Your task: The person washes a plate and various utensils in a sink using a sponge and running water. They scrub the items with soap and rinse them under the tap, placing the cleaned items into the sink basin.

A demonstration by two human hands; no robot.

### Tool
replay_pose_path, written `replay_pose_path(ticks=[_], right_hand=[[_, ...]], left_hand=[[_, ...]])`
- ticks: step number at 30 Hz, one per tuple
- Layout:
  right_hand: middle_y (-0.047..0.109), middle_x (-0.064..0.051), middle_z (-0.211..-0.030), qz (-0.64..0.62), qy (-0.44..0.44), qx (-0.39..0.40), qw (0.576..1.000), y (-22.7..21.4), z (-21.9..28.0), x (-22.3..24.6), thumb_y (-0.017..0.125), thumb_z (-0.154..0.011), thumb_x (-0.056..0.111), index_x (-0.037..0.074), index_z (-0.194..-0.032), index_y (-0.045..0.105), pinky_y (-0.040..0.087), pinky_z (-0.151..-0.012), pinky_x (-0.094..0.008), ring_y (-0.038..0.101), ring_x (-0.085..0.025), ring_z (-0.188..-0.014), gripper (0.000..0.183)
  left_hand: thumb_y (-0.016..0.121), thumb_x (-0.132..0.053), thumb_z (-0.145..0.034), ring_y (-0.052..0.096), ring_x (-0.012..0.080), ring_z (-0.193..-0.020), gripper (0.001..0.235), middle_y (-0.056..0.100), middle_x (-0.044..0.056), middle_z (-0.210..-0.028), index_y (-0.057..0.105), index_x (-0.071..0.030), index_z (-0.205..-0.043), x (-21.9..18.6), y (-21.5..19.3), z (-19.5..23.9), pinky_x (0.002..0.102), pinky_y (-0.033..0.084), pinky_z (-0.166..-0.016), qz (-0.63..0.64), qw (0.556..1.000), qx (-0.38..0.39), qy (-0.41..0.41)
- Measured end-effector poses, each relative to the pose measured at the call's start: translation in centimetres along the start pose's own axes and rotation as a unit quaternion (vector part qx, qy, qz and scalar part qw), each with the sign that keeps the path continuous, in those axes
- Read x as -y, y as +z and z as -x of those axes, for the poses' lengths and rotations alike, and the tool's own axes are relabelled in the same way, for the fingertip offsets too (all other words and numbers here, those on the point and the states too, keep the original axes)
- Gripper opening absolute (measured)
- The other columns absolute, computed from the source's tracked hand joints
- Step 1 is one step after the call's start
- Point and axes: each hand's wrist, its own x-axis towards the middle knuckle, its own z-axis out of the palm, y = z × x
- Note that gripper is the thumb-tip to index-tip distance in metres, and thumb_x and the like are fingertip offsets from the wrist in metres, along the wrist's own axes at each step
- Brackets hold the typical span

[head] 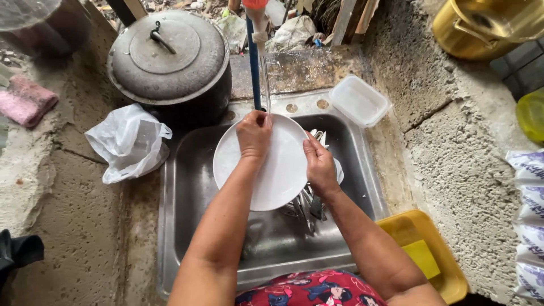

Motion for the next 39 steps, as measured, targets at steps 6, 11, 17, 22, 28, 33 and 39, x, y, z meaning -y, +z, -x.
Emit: replay_pose_path(ticks=[6, 11, 17, 22, 28, 33, 39], right_hand=[[0.074, -0.023, -0.137, 0.002, -0.016, -0.015, 1.000, -0.4, -0.7, -1.9, 0.057, -0.115, 0.026, 0.007, -0.144, 0.072, 0.047, -0.118, -0.051, 0.067, -0.033, -0.134, 0.038], [0.071, -0.024, -0.141, 0.009, -0.076, -0.064, 0.995, -0.4, 0.3, 1.0, 0.056, -0.115, 0.018, 0.005, -0.149, 0.066, 0.044, -0.121, -0.052, 0.062, -0.031, -0.139, 0.039], [0.071, -0.022, -0.141, 0.038, -0.109, -0.090, 0.989, -0.8, -1.0, -2.2, 0.057, -0.114, 0.017, 0.005, -0.148, 0.068, 0.046, -0.120, -0.048, 0.063, -0.030, -0.138, 0.037], [0.070, -0.021, -0.143, 0.047, -0.122, -0.068, 0.989, -1.5, -0.5, -0.3, 0.055, -0.115, 0.019, 0.006, -0.149, 0.067, 0.047, -0.120, -0.049, 0.062, -0.032, -0.139, 0.039], [0.066, -0.024, -0.148, 0.075, -0.183, -0.135, 0.971, -2.2, -3.3, 1.0, 0.053, -0.116, 0.013, 0.002, -0.153, 0.061, 0.046, -0.121, -0.050, 0.060, -0.035, -0.141, 0.040], [0.073, -0.017, -0.137, 0.079, -0.153, -0.199, 0.965, -1.6, -3.9, -3.9, 0.052, -0.117, 0.017, 0.009, -0.147, 0.065, 0.051, -0.114, -0.049, 0.067, -0.033, -0.132, 0.034], [0.076, -0.013, -0.117, 0.087, -0.126, -0.196, 0.969, -3.8, -4.0, -5.8, 0.053, -0.117, 0.020, 0.012, -0.131, 0.066, 0.056, -0.102, -0.048, 0.074, -0.026, -0.112, 0.021]], left_hand=[[0.073, -0.027, -0.098, 0.074, 0.0417, -0.078, 0.023, 0.069, 0.017, -0.074, 0.067, -0.013, -0.081, 0.1, 1.8, 1.2, 0.049, 0.059, -0.071, 0.033, 0.996, 0.048, 0.065], [0.067, -0.020, -0.098, 0.072, 0.0360, -0.085, 0.004, 0.066, 0.008, -0.086, 0.066, -0.018, -0.095, 0.3, -1.7, 2.5, 0.045, 0.060, -0.079, -0.057, 0.997, 0.045, 0.029], [0.067, -0.019, -0.103, 0.069, 0.0360, -0.101, 0.004, 0.061, 0.006, -0.098, 0.066, -0.017, -0.106, -7.3, -1.4, 9.0, 0.045, 0.059, -0.089, 0.095, 0.976, 0.173, 0.089], [0.053, -0.006, -0.108, 0.066, 0.0393, -0.108, 0.011, 0.062, 0.014, -0.107, 0.063, -0.009, -0.105, 1.0, -0.7, 3.7, 0.045, 0.058, -0.093, 0.044, 0.983, 0.121, 0.133], [0.052, -0.015, -0.104, 0.069, 0.0412, -0.091, 0.014, 0.063, 0.013, -0.092, 0.063, -0.012, -0.096, -1.9, -3.6, 9.3, 0.052, 0.059, -0.075, -0.043, 0.965, 0.260, -0.003], [0.067, -0.026, -0.101, 0.071, 0.0367, -0.101, 0.007, 0.065, 0.007, -0.098, 0.069, -0.021, -0.106, -6.1, -3.1, 12.2, 0.048, 0.059, -0.087, 0.103, 0.941, 0.318, 0.059], [0.082, -0.025, -0.087, 0.047, 0.0375, -0.122, 0.038, 0.049, 0.006, -0.130, 0.069, -0.025, -0.122, 0.8, -5.7, 8.7, 0.056, 0.046, -0.097, -0.191, 0.972, 0.136, 0.030]])
